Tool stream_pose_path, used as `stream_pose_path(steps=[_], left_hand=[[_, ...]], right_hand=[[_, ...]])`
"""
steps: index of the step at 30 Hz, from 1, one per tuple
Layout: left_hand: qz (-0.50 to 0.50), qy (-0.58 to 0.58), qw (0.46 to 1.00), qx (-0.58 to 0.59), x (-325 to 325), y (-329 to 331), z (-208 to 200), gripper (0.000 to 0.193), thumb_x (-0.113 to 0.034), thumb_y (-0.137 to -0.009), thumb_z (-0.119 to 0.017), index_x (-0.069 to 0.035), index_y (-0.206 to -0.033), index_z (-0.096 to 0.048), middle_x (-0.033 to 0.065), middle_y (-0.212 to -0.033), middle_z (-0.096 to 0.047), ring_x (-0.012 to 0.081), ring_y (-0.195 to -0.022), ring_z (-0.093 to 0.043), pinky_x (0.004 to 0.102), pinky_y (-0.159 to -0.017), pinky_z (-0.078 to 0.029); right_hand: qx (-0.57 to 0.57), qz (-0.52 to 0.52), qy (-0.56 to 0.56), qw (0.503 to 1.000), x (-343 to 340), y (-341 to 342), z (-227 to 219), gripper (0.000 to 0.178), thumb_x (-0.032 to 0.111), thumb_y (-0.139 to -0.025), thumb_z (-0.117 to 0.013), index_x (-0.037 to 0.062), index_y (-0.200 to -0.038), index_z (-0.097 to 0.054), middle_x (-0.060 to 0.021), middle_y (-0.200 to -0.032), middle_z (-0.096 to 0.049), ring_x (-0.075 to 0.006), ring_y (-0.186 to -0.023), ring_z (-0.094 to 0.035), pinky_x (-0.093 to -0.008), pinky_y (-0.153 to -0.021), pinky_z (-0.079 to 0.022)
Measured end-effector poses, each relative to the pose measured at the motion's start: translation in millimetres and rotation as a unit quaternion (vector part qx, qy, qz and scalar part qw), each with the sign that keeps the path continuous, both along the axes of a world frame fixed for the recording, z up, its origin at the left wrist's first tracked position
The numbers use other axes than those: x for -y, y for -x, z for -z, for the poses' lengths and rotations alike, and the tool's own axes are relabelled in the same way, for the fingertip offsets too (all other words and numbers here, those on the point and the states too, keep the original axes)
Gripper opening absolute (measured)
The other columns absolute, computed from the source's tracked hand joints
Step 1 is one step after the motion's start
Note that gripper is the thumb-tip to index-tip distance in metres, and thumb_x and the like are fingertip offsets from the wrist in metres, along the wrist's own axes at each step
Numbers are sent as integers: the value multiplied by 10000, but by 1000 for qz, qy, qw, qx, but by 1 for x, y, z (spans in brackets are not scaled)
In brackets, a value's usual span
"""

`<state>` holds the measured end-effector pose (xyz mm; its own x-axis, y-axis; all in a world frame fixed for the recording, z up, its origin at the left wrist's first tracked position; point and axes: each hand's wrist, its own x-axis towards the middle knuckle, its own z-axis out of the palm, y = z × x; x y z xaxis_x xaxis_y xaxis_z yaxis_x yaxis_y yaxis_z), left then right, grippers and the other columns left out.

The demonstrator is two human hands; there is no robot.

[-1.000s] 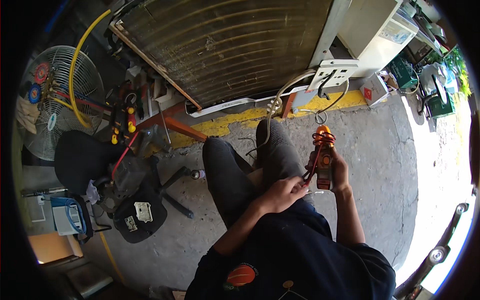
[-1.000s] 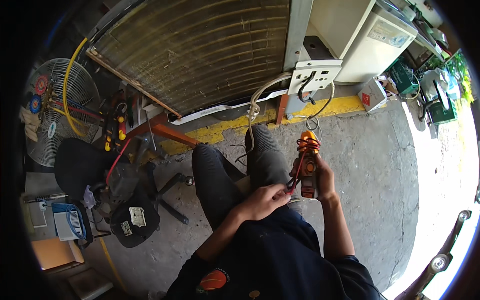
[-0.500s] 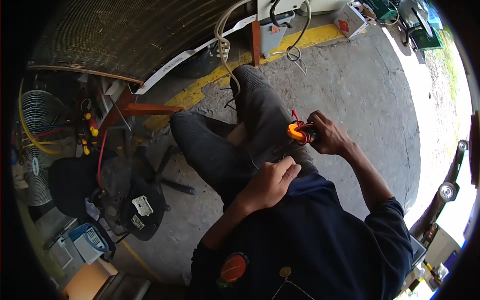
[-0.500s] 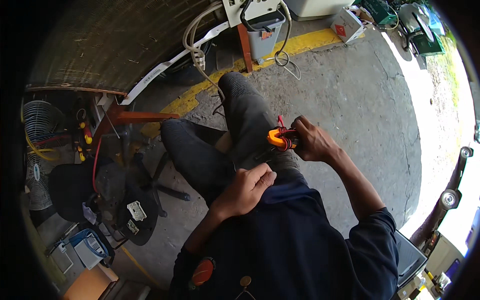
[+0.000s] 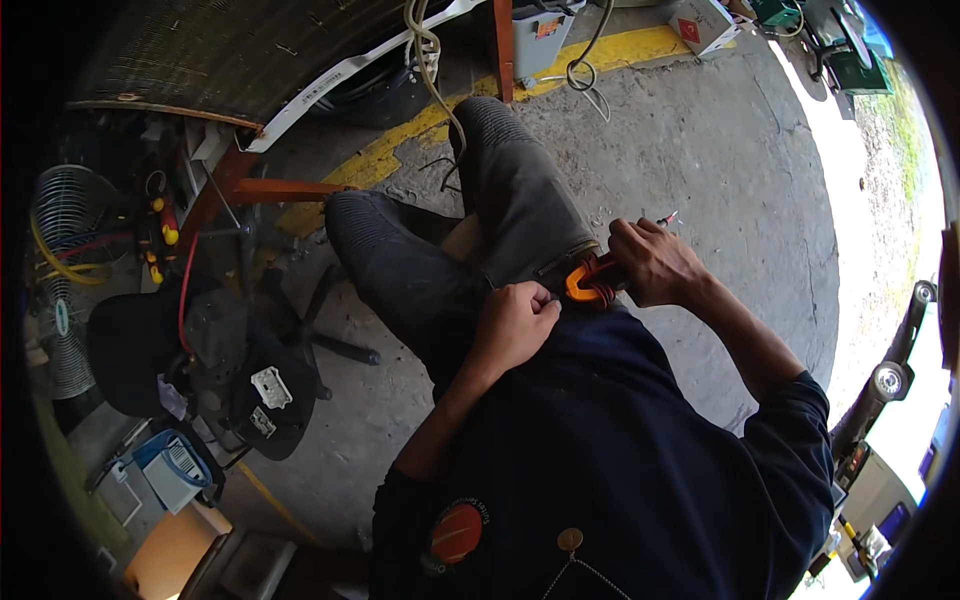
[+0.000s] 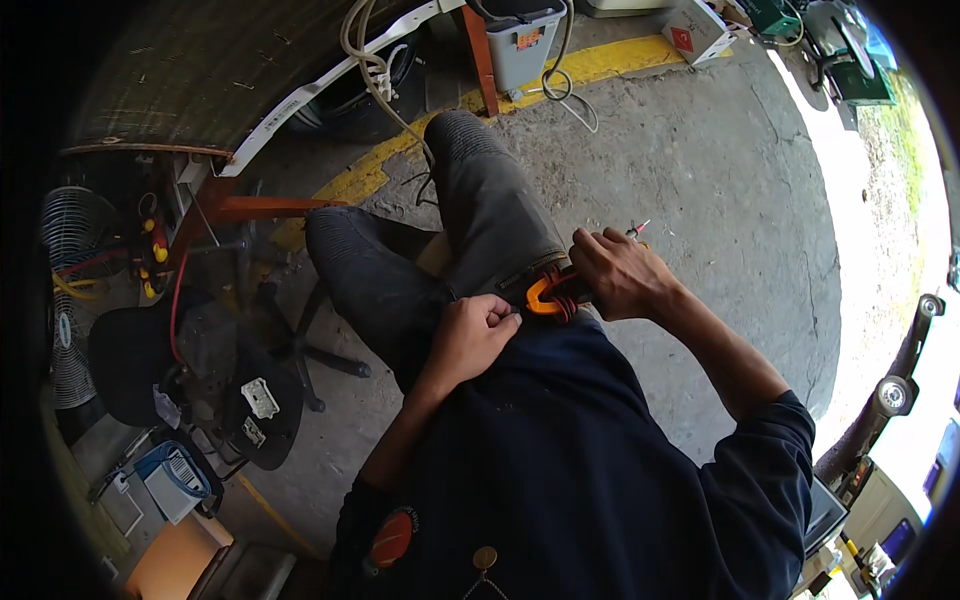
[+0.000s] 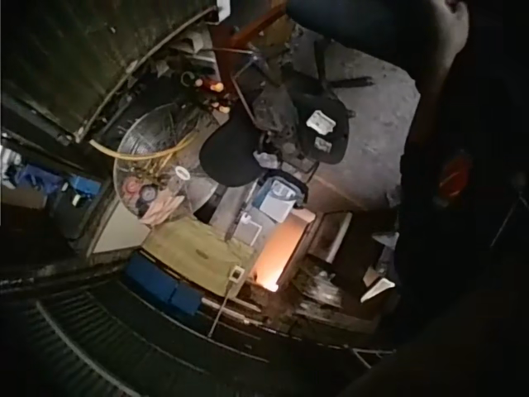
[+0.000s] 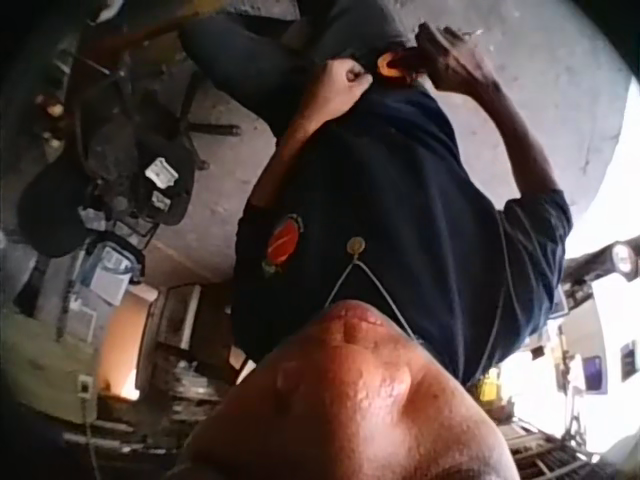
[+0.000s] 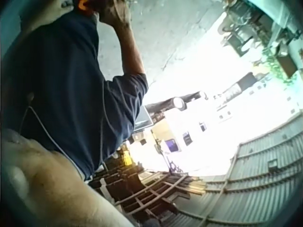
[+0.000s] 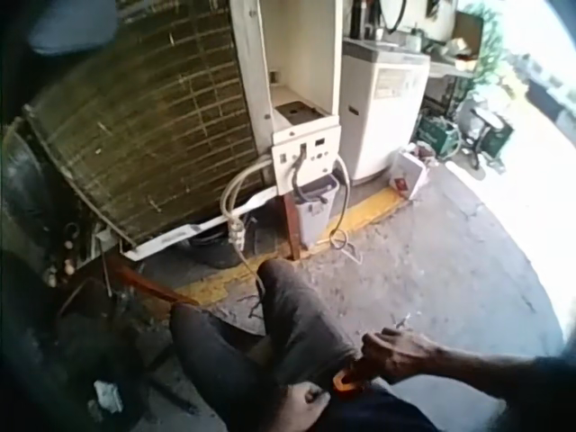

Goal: The recorder is inspecting and repairing an air conditioning unit, using a multimeter and adjusting internal components.

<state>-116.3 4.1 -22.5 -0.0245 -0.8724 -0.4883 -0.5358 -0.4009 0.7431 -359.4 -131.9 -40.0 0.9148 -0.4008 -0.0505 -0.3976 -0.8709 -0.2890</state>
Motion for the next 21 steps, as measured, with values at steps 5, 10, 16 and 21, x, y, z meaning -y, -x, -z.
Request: stream_pose_path(steps=[5,10,16,21], left_hand=[[-68,0,996,-58,-8,0,13,241,-205,-910,-719,33,-873,-717,125,-702,-701,288,-560,-614,369,-570,-499],[-44,18,999,-1,-4,3,6,241,-210,-909,-722,20,-841,-702,107,-716,-699,278,-567,-594,359,-580,-492],[122,221,963,96,36,27,-23,245,-218,-919,-724,0,-815,-683,86,-797,-709,258,-619,-584,350,-621,-483],[323,214,916,-109,47,52,-29,259,-250,-929,-737,-20,-821,-684,62,-828,-694,239,-646,-557,341,-649,-468]], right_hand=[[23,-33,31,999,-1,-12,-2,274,144,-809,-716,31,-1011,-570,-135,-972,-515,-283,-709,-549,-349,-689,-495],[64,36,-35,997,-3,3,9,299,150,-789,-730,36,-1010,-564,-129,-951,-514,-286,-709,-551,-352,-669,-487],[196,327,-123,916,-53,75,37,342,155,-754,-751,44,-1002,-544,-119,-923,-514,-295,-696,-549,-365,-656,-486],[152,466,-84,867,-145,118,59,366,145,-723,-762,53,-989,-528,-113,-905,-509,-306,-680,-537,-373,-652,-481]])
